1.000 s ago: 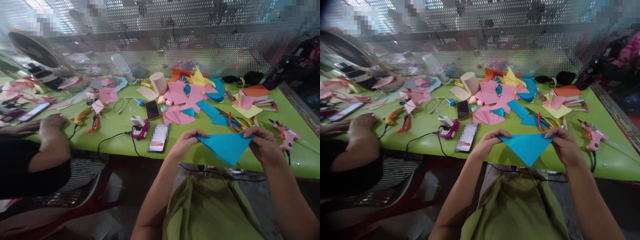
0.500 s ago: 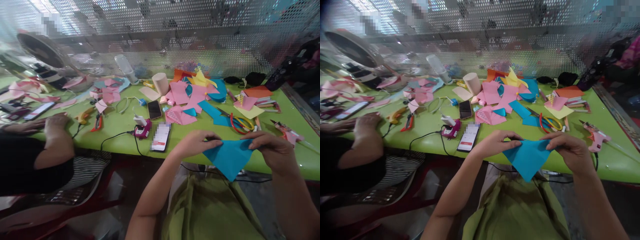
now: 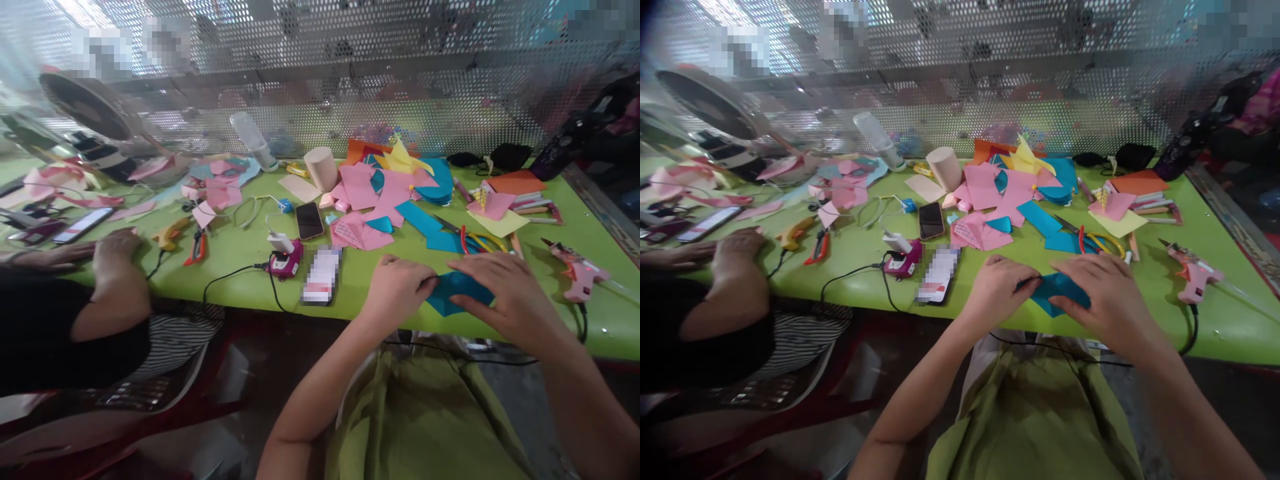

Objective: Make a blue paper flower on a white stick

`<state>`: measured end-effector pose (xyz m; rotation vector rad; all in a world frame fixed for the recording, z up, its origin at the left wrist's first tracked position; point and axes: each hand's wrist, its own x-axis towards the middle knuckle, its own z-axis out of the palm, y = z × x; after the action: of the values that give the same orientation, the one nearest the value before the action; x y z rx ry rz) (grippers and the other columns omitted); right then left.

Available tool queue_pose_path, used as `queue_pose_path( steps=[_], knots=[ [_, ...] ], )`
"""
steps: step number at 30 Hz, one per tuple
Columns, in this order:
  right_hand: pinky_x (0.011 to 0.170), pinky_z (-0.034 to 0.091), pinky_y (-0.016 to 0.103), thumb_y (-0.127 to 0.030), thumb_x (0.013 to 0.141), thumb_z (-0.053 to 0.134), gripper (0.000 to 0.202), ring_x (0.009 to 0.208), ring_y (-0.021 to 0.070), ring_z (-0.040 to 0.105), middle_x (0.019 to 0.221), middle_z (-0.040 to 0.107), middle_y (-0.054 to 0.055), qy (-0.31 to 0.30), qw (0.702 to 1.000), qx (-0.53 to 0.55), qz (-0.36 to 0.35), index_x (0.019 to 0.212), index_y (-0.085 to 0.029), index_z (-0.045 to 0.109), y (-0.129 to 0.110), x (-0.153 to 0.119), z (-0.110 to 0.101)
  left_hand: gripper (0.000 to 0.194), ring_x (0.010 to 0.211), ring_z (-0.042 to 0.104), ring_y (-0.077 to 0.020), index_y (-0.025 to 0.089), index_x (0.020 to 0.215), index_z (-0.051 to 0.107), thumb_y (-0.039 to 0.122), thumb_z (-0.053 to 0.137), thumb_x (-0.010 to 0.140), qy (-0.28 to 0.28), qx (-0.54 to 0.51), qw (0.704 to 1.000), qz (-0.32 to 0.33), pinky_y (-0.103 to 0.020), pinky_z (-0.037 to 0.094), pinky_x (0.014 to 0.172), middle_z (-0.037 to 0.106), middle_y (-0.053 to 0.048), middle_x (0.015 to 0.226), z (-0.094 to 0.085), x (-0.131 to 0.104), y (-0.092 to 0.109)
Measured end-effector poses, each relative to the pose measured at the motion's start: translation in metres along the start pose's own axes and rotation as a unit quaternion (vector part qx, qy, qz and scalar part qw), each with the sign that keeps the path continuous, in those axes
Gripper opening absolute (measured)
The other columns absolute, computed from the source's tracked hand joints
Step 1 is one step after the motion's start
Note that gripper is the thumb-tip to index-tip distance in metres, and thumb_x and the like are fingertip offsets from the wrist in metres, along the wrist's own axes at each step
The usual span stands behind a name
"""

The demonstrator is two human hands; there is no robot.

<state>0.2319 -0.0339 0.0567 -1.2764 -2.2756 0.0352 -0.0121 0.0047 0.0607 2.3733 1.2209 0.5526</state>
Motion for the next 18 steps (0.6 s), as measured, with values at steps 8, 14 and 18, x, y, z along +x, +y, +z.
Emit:
queue_pose_path(
  steps=[8,14,18],
  knots=[
    [0.088,0.049,0.048,-0.052,0.104,0.067,0.025,0.092,0.031,0.076,0.1,0.086,0.005,-0.054,0.998,0.038,0.008,0.108,-0.03,0.079,0.021,0.002,0.021,0.027,0.092,0.075,-0.0219,0.021,0.094,0.081,0.036,0.064,0.108,-0.053,0.029,0.998,0.018,-0.038,0.041,0.091,0.084,-0.003,0.093,-0.001,-0.002,-0.001],
    [0.085,0.049,0.048,-0.053,0.105,0.064,0.028,0.088,0.031,0.075,0.095,0.084,0.006,-0.043,0.998,0.052,0.006,0.104,-0.029,0.079,0.032,0.002,0.028,0.023,0.093,0.075,-0.0215,0.022,0.098,0.082,0.034,0.064,0.107,-0.064,0.021,0.998,0.02,-0.038,0.042,0.092,0.085,-0.003,0.096,0.002,0.007,-0.007],
    [0.084,0.049,0.049,-0.057,0.106,0.063,0.032,0.086,0.0298,0.075,0.093,0.084,0.005,-0.061,0.996,0.059,0.005,0.101,-0.029,0.079,0.044,0.006,0.033,0.021,0.091,0.076,-0.0218,0.022,0.099,0.082,0.032,0.065,0.106,-0.081,0.019,0.996,0.014,-0.038,0.043,0.095,0.085,-0.003,0.094,0.007,0.016,-0.013]
  ],
)
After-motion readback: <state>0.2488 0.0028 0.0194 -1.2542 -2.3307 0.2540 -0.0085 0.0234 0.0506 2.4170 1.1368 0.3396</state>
